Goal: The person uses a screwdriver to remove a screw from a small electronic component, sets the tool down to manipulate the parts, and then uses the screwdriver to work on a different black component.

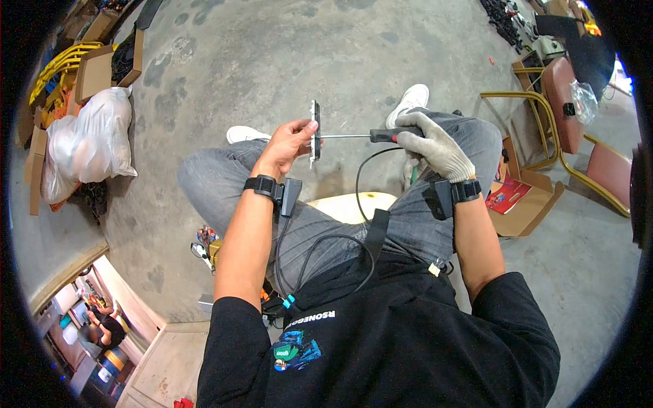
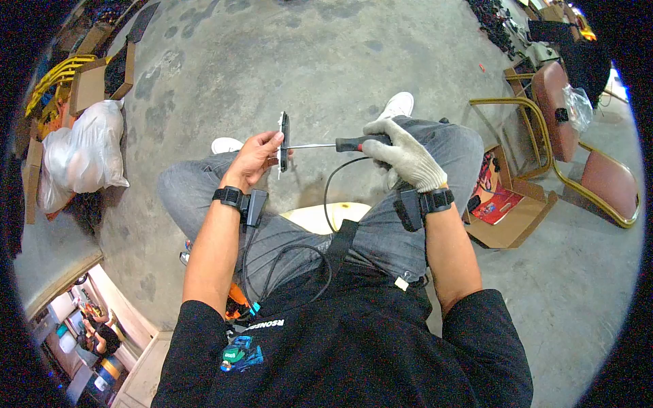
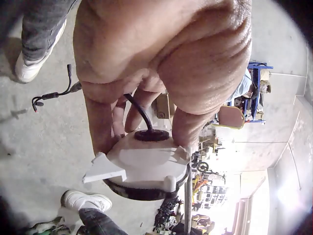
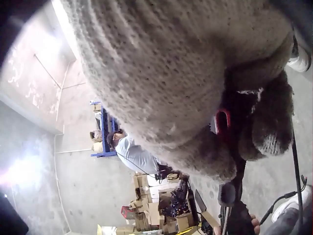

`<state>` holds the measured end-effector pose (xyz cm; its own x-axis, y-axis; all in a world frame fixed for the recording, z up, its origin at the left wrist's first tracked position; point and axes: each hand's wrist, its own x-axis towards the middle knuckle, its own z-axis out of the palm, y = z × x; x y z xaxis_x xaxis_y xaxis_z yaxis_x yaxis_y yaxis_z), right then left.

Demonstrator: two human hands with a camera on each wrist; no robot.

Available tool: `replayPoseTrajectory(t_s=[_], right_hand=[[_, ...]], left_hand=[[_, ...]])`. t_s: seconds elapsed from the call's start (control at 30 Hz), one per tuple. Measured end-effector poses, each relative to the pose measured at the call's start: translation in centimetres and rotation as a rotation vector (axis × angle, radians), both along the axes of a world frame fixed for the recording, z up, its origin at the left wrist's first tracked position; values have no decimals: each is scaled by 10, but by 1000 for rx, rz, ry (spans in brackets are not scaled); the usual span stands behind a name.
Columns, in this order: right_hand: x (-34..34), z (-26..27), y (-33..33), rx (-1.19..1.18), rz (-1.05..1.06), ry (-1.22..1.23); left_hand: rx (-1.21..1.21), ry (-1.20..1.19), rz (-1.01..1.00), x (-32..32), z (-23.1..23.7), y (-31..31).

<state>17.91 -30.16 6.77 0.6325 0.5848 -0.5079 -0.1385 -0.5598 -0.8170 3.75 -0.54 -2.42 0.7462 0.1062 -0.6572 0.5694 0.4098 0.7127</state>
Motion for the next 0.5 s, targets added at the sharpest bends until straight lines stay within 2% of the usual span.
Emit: replayPoseTrajectory(t_s=[0.27,0.33,0.5], right_hand=[[-1,2,2,31,-21,32],[-3,5,2,-1,17,-99],[0,0,0,4,6,-7]], left_hand=[[-11,-3,-31,0,-2,3],[17,11,-8,1,1,0],[4,1,-31,0,-3,3]])
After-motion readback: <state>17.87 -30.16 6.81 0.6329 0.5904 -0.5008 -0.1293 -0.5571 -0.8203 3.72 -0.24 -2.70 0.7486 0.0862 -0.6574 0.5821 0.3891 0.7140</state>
